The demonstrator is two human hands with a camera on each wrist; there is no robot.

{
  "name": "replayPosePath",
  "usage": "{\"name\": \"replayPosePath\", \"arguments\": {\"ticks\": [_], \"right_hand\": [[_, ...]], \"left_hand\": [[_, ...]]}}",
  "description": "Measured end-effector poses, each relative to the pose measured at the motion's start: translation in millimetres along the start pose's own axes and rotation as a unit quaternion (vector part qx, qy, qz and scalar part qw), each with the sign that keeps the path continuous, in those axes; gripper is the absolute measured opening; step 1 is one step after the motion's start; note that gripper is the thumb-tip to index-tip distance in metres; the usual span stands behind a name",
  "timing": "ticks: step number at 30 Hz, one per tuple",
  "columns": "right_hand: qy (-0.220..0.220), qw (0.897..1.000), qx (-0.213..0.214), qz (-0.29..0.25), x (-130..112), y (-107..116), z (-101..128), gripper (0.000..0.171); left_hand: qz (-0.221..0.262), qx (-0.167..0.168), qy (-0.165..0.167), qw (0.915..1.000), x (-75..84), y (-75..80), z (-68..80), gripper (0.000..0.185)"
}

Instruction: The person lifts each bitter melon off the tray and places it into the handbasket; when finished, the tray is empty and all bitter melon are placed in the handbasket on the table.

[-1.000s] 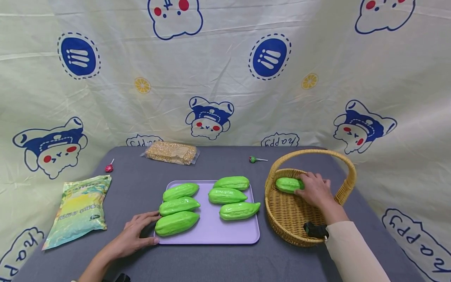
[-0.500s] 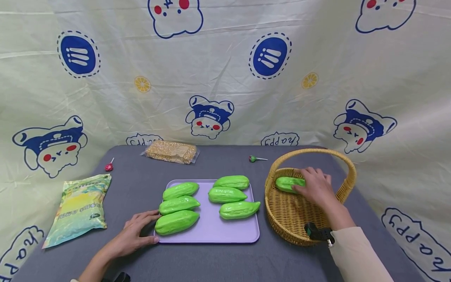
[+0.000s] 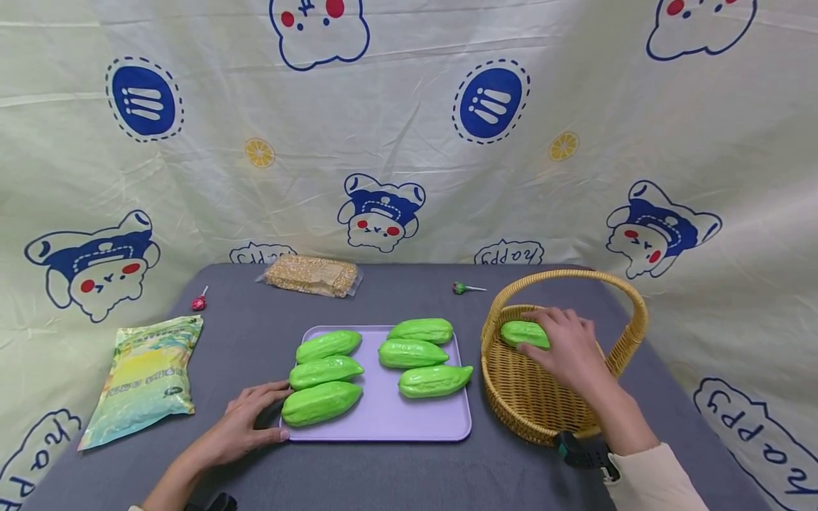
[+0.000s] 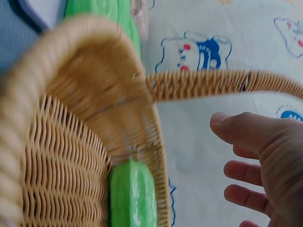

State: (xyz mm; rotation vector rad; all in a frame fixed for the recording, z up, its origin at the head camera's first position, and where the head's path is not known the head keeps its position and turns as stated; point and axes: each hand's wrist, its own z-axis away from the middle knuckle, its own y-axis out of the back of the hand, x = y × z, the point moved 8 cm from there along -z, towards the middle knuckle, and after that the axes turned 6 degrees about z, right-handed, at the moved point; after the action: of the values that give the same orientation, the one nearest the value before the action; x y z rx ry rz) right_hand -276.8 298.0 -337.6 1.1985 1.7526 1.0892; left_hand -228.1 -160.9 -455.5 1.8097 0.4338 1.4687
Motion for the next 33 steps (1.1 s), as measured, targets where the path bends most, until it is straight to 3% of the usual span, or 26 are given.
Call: {"name": "replayPosePath", "arguments": {"ticks": [6,14,25,33], "right_hand": [[0.04,0.997,0.06,-0.006,-25,13,12,0.049],[0.107,0.984,0.133,-0.046,-60,23,28,0.051],[0.167,0.972,0.143,-0.081,-108,13,41,0.054],[0.193,0.969,0.122,-0.092,-139,-2,44,0.054]], "left_hand": [[-0.003,-0.001,-0.001,1.0,1.0,-0.6,0.5,0.061],[-0.005,0.0,0.0,1.0,1.0,0.0,0.3,0.061],[-0.007,-0.004,0.006,1.0,-1.0,-1.3,-0.9,0.062],[-0.006,-0.006,0.008,0.9999,-0.3,-0.9,-0.7,0.062]]}}
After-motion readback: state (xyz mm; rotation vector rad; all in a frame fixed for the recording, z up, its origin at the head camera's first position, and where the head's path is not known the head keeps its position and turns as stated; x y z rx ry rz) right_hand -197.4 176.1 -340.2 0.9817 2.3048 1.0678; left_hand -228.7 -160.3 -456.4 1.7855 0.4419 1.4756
